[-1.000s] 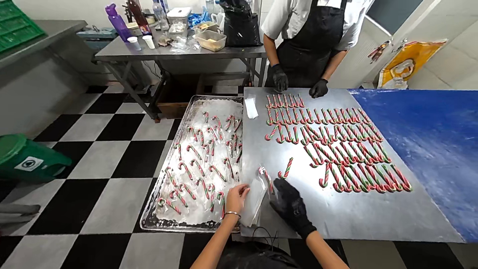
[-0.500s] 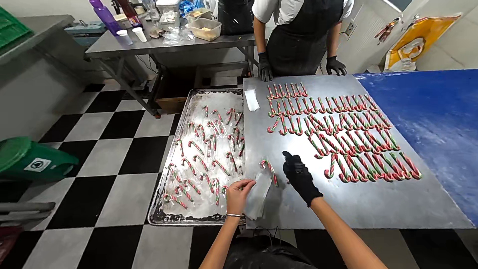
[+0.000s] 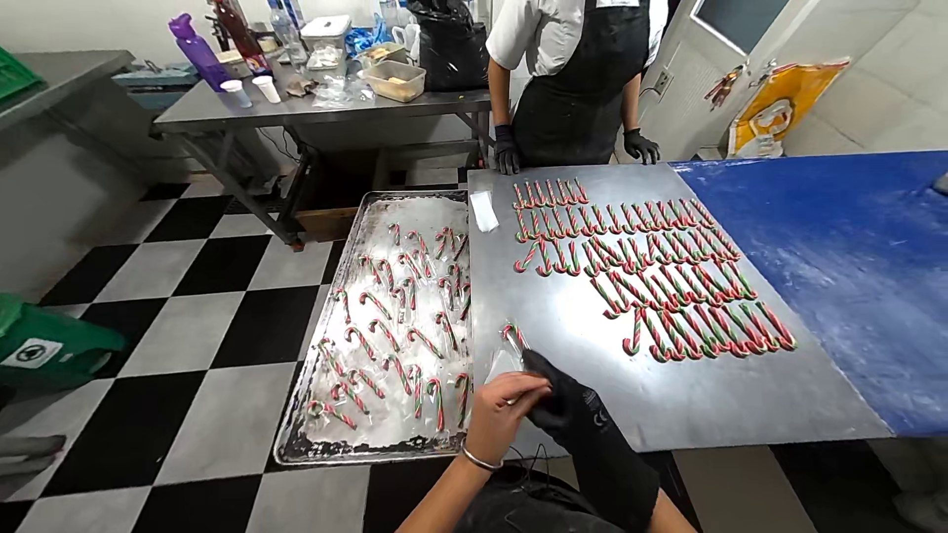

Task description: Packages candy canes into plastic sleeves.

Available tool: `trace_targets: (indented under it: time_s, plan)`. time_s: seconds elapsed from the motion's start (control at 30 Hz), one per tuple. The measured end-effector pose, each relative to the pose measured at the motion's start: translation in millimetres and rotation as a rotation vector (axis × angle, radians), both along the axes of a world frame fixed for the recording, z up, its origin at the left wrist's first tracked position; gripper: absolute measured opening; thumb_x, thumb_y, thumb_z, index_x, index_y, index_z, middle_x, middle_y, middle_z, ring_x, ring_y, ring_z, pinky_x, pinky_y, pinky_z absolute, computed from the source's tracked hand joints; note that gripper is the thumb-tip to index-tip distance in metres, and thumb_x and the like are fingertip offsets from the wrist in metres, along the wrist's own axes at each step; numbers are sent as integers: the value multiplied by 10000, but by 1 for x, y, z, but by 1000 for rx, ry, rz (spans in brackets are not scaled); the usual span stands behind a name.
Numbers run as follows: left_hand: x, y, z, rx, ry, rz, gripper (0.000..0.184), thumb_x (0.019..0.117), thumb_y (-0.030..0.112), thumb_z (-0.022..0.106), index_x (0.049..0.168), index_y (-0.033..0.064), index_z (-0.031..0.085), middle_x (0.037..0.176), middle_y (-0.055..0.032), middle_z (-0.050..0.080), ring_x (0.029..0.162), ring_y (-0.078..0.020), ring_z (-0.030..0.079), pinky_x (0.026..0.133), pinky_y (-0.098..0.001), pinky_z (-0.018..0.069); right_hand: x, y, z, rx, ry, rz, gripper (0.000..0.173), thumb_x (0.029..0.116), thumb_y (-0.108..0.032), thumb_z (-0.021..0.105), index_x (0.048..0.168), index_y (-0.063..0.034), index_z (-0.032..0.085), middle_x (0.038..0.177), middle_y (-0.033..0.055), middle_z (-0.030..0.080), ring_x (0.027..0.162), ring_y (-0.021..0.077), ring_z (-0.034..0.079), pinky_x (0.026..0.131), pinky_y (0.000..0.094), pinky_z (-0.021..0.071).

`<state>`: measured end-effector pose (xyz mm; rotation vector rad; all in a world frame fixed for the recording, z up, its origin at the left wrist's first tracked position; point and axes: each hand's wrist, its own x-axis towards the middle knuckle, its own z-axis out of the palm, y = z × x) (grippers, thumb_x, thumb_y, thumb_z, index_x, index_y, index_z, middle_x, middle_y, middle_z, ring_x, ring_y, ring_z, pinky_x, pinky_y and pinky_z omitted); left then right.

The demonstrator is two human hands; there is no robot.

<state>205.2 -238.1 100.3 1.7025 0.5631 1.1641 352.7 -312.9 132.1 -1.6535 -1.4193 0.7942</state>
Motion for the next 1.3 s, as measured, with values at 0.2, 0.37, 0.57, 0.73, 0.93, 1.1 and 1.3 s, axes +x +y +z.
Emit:
trace_targets:
  time_s: [0.2,0.37,0.57,0.73,0.93,1.1,1.3]
  plan:
    - [-26,41,-64,-323,757,251,574,883,508,746,1188,22,728,1260,-220,654,1190,-387,599,1027,-519,477,27,21,-59,14,-151,-410,252,981,-213,647,1151,-63,756,1073,71,769,826,160,735,767,392,605]
    - [-20,62,-105,-274,1023,168,453,907,480,744,1048,52,780,1218,-205,679,1211,-401,588,1085,-539,426,32,42,-134,-82,-143,-318,367,1008,-223,601,1306,-20,672,1285,129,698,1177,239,674,1058,425,507]
    - [-31,58,-111,-431,770,120,323,1038,217,610,1306,56,691,1129,-135,750,1055,-246,713,1010,-431,524,107,11,-122,-33,-770,-293,610,957,-502,581,1389,-75,633,1413,120,624,1348,315,555,1124,531,431]
    - [-27,48,-76,-603,806,266,280,1025,294,645,1093,52,767,995,-107,761,927,-206,716,904,-450,540,199,58,-103,-580,-656,-582,487,1071,-233,445,1476,36,474,1410,295,550,1316,444,532,1097,588,406]
    - [-25,37,-51,-494,581,354,208,999,196,668,1086,50,787,948,-27,795,883,-87,753,889,-299,597,115,42,-92,-739,-628,-506,548,1074,-170,403,1587,-10,297,1323,294,592,1249,439,577,1043,543,457]
    - [-21,38,-45,-479,502,226,297,1046,186,573,1272,34,691,1020,-52,783,926,-112,753,902,-306,603,94,48,-96,-762,-754,-436,608,1060,-127,434,1627,-69,222,1297,269,609,1208,428,601,1001,520,483]
    - [-22,40,-29,-595,476,172,329,1069,277,537,1259,78,718,1145,-40,750,973,-69,697,909,-277,545,102,36,-61,-481,-362,-332,525,1023,-154,511,1544,-130,443,1294,250,603,1057,393,660,890,546,544]
